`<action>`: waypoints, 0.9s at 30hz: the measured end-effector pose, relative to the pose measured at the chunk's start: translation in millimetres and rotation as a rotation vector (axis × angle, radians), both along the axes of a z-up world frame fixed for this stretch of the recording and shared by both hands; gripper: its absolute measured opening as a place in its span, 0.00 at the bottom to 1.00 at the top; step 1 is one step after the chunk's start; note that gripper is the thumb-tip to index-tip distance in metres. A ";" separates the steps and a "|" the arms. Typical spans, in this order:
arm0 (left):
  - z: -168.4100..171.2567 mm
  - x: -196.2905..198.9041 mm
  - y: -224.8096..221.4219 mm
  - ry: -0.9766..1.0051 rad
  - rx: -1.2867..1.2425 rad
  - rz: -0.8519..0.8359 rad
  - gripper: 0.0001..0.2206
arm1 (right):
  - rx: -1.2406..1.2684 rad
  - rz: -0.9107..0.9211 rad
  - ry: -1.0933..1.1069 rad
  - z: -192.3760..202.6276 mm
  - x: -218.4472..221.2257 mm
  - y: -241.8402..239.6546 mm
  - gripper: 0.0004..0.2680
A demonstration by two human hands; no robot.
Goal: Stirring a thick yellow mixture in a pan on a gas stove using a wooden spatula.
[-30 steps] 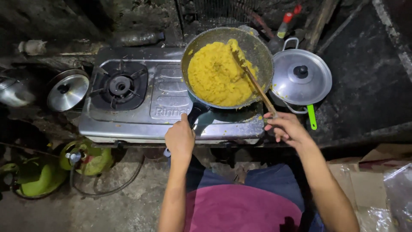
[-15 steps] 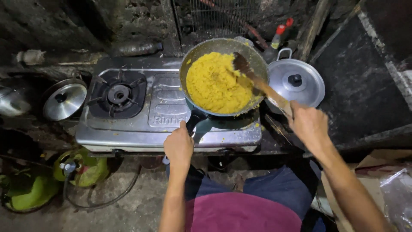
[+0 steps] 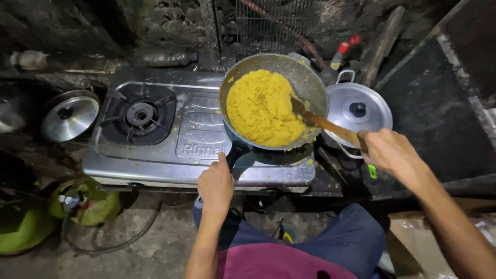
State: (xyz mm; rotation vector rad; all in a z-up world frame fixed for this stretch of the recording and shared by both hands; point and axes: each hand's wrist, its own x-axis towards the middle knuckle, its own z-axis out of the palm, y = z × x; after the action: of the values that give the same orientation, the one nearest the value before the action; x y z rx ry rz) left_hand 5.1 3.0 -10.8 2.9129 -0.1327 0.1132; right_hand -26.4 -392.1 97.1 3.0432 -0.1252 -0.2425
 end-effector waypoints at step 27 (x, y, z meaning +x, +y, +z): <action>4.9 -2.1 1.8 -0.041 0.032 -0.026 0.16 | 0.442 -0.097 0.287 -32.7 25.3 33.3 0.16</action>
State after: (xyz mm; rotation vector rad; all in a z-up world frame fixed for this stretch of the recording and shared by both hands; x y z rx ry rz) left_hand 3.0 4.8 -5.9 2.9402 -0.1801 0.1675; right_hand -1.0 -358.8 64.3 3.3876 -0.2258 -0.8107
